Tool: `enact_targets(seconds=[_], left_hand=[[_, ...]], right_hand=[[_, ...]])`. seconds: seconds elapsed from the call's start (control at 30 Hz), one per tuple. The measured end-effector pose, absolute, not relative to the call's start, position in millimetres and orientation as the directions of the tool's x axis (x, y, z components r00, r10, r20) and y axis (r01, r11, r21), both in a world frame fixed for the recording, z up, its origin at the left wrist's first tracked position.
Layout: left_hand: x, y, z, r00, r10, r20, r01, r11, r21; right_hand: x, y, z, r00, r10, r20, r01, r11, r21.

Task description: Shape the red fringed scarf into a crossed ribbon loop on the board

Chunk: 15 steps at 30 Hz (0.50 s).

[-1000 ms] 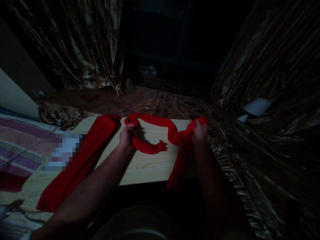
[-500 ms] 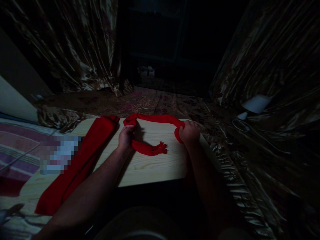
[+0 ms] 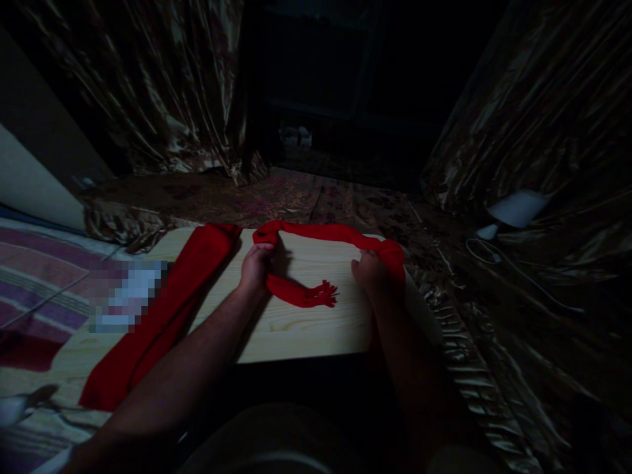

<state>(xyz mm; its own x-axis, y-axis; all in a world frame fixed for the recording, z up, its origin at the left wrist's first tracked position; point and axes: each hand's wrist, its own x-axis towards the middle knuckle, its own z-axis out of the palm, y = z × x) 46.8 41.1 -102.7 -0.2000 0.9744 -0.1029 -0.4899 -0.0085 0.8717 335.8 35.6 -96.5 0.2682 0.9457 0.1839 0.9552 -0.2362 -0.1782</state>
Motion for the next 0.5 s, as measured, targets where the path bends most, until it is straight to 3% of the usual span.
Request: enact_targets(seconds=[0.13,0.3,0.5], left_hand=[[48.3,32.4,-100.7,0.163,0.982,-0.098,-0.449,0.162,0.879],[49.0,19.0,-99.9,0.649,0.760,-0.033,-0.280,0.279,0.918],[44.3,18.9,-105.4,0.817,0.575,0.030,-0.255,0.315,0.914]], right_hand=[[319.3,40.1,-111.6,0.137,0.921,0.364,0.958,-0.030,-0.285],[281.3,39.7,-117.2,-0.273,0.820,0.504,0.848,0.452,-0.277],[246.3,40.4,-121.6,-0.618,0.653,0.437,0.623,0.746,-0.235]])
